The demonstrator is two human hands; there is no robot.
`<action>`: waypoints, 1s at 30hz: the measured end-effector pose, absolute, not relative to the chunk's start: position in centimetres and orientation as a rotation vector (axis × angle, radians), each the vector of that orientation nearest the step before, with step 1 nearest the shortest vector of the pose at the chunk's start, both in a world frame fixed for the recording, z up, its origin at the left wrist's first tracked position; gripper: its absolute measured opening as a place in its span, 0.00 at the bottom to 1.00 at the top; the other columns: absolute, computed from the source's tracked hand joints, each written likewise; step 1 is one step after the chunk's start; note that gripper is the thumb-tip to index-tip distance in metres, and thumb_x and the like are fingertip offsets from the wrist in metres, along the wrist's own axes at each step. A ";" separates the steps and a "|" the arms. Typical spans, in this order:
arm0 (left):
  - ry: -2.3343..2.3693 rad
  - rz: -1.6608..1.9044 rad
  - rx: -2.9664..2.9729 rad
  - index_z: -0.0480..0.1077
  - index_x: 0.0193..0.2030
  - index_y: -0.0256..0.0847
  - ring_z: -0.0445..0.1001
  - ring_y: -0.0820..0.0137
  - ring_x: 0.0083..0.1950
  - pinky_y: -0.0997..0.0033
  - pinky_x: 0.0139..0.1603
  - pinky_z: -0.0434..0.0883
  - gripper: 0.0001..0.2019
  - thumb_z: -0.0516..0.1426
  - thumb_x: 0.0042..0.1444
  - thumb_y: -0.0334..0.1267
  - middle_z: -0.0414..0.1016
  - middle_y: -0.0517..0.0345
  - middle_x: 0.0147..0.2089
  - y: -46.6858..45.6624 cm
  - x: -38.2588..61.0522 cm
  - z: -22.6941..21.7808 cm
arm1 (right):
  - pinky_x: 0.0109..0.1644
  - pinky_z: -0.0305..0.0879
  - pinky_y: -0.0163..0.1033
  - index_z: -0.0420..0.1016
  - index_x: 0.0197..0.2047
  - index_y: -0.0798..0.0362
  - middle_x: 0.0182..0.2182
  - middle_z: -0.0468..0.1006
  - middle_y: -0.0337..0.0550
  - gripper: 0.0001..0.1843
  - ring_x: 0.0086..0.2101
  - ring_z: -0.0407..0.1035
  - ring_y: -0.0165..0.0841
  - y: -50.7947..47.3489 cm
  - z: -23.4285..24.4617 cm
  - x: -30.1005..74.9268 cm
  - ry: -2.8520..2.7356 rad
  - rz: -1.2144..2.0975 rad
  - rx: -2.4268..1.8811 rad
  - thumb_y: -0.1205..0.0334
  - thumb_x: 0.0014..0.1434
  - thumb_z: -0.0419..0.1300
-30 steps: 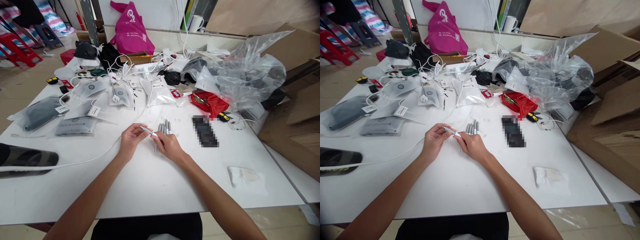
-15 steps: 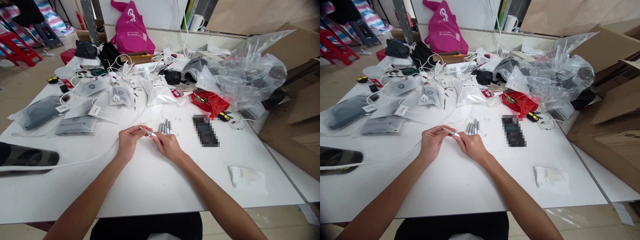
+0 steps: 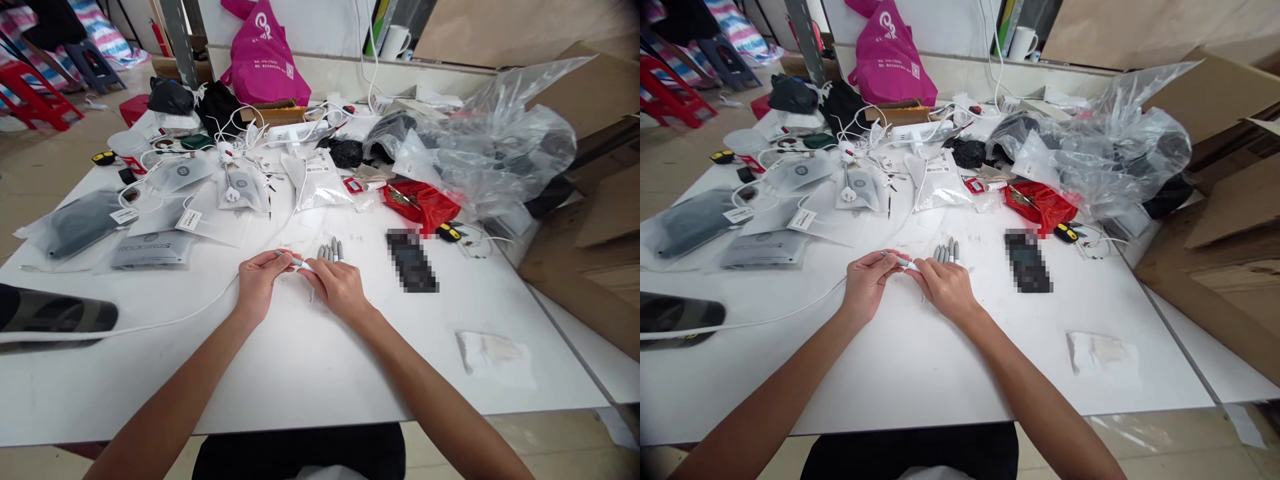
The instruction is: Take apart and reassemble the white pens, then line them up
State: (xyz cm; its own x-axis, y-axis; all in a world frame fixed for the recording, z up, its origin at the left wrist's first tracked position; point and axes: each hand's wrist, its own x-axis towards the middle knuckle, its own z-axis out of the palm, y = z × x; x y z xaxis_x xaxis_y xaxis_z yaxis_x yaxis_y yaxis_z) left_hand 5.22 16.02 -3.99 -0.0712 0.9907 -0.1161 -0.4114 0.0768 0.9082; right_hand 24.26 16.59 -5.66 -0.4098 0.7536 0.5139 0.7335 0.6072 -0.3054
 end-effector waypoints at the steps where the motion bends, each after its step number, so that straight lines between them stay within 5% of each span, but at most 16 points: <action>1: 0.986 1.367 0.803 0.85 0.37 0.40 0.84 0.61 0.47 0.58 0.56 0.78 0.13 0.75 0.53 0.45 0.87 0.49 0.43 16.1 5.1 -3.9 | 0.31 0.52 0.38 0.81 0.45 0.54 0.25 0.75 0.40 0.27 0.23 0.59 0.28 16.6 -5.5 24.3 -2.185 0.173 -1.179 0.45 0.80 0.48; 6: 0.743 1.285 0.871 0.83 0.54 0.44 0.79 0.54 0.67 0.51 0.71 0.71 0.19 0.71 0.60 0.49 0.83 0.46 0.62 16.5 4.7 -3.6 | 0.28 0.51 0.35 0.80 0.38 0.54 0.20 0.60 0.32 0.33 0.21 0.52 0.26 16.7 -3.7 24.9 -1.915 0.993 -1.192 0.36 0.76 0.49; 13: 0.767 1.267 0.920 0.85 0.44 0.43 0.84 0.58 0.54 0.53 0.66 0.75 0.14 0.71 0.59 0.50 0.87 0.48 0.49 16.3 4.8 -3.6 | 0.24 0.48 0.36 0.75 0.32 0.54 0.17 0.50 0.27 0.35 0.19 0.45 0.25 17.2 -1.9 25.5 -1.640 1.767 -1.048 0.30 0.72 0.53; 21: 0.994 1.407 0.837 0.84 0.36 0.39 0.83 0.62 0.44 0.58 0.53 0.76 0.16 0.74 0.53 0.51 0.87 0.49 0.42 16.5 4.9 -4.3 | 0.28 0.49 0.37 0.74 0.35 0.52 0.19 0.60 0.33 0.33 0.21 0.52 0.27 15.9 -3.6 23.8 -2.072 0.704 -1.250 0.36 0.78 0.45; 25: 1.043 1.449 0.769 0.77 0.30 0.40 0.78 0.70 0.35 0.64 0.47 0.74 0.19 0.77 0.48 0.50 0.82 0.57 0.31 16.7 5.0 -4.4 | 0.29 0.49 0.38 0.77 0.44 0.52 0.26 0.74 0.38 0.26 0.23 0.61 0.28 16.2 -4.6 24.1 -2.192 0.287 -1.229 0.42 0.79 0.47; 30: 0.833 1.362 0.854 0.78 0.51 0.44 0.81 0.62 0.57 0.62 0.57 0.75 0.22 0.75 0.53 0.47 0.84 0.50 0.57 16.6 5.1 -3.9 | 0.30 0.52 0.38 0.77 0.48 0.52 0.31 0.80 0.41 0.22 0.26 0.67 0.29 17.0 -5.2 24.9 -2.201 0.209 -1.217 0.46 0.80 0.49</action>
State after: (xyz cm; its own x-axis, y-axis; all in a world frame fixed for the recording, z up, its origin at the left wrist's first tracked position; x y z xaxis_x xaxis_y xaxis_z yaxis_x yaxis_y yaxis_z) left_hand 5.05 16.57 -3.85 0.0384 0.9992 -0.0078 -0.4622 0.0247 0.8864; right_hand 24.89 16.98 -5.20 -0.3931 0.8114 0.4326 0.7152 0.5655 -0.4107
